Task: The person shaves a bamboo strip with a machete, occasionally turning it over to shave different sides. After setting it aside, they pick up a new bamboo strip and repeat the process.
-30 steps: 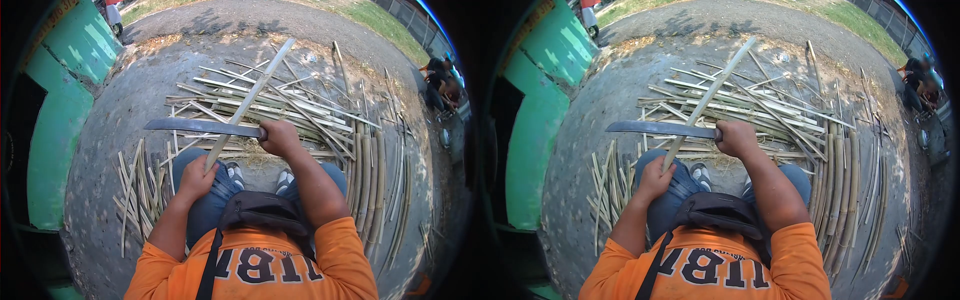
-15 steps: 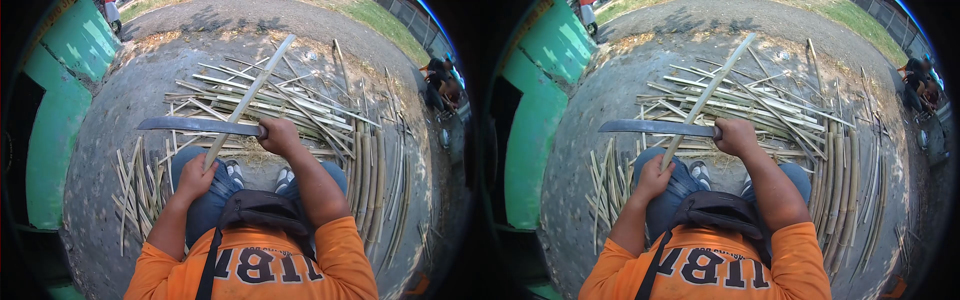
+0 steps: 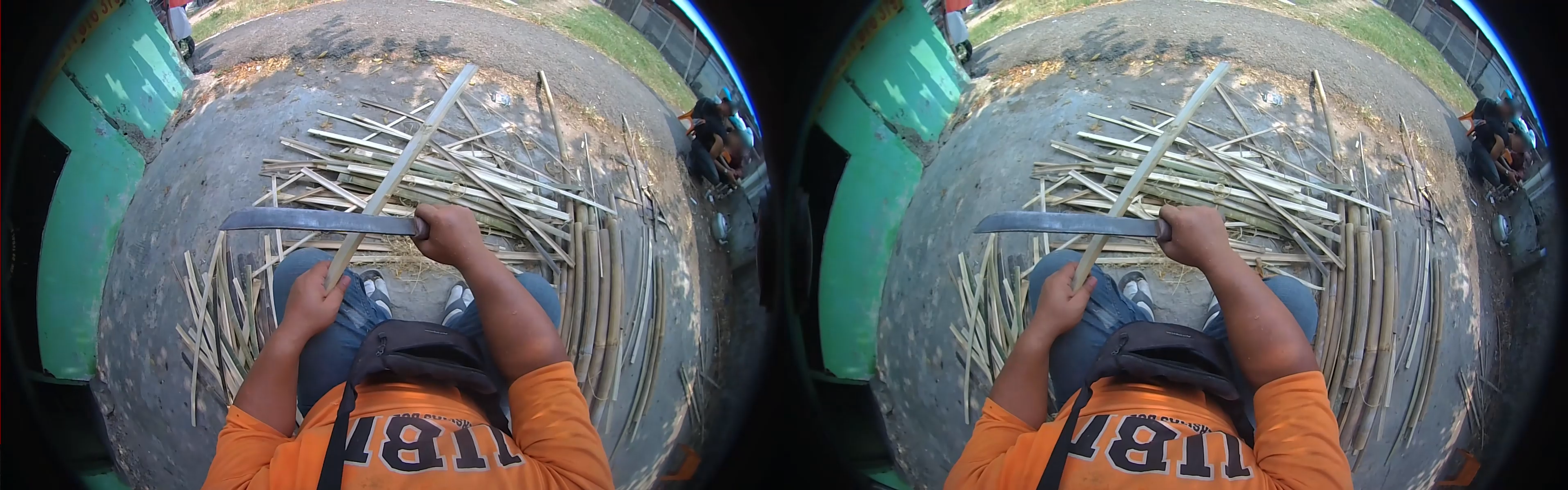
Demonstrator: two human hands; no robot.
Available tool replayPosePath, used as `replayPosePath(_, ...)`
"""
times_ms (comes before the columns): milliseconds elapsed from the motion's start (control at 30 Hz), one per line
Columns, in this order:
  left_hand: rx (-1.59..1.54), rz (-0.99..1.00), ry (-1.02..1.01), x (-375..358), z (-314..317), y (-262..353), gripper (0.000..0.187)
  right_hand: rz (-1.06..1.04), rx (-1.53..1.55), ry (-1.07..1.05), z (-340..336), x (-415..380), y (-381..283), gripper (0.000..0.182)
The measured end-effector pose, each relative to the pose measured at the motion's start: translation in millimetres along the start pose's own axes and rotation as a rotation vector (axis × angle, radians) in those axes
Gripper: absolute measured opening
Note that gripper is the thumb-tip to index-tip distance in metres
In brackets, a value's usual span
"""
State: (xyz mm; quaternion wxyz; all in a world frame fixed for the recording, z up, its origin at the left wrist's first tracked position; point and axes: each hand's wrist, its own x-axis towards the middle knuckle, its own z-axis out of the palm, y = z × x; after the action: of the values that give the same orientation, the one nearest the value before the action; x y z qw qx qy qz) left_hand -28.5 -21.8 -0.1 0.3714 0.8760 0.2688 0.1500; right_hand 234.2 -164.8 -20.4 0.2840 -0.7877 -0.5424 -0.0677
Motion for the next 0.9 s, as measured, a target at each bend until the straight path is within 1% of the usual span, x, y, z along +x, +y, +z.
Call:
replayPosePath(100, -0.006, 0.01, 0.007, 3, -3, -2, 0.026, -0.011, 0.027, 0.028, 2, 2, 0, 0.009)
replayPosePath(233, 0.012, -0.009, 0.002, 1, -3, -1, 0.029, 0.024, 0.015, 0.0, 3, 3, -2, 0.009)
replayPosePath(333, 0.002, -0.075, -0.035, 0, -5, 4, 0.029, 0.015, 0.014, -0.013, 3, 3, -4, 0.009)
replayPosePath(467, -0.015, 0.008, 0.016, 3, 3, 2, 0.029, -0.025, 0.006, 0.0, 5, 2, -5, 0.008)
replayPosePath(533, -0.008, 0.017, 0.043, 0, 1, 1, 0.029, -0.014, -0.004, -0.028, 6, 2, -12, 0.009)
replayPosePath(633, 0.055, 0.069, 0.081, -4, 3, -3, 0.028, 0.042, -0.071, -0.095, 4, 7, -12, 0.011)
replayPosePath(733, 0.033, 0.125, 0.12, -5, 2, -5, 0.025, 0.203, 0.033, -0.047, 6, 13, 3, 0.014)
replayPosePath(900, 0.03, 0.098, 0.073, -3, -1, -3, 0.024, 0.19, 0.039, -0.058, 6, 8, 2, 0.014)
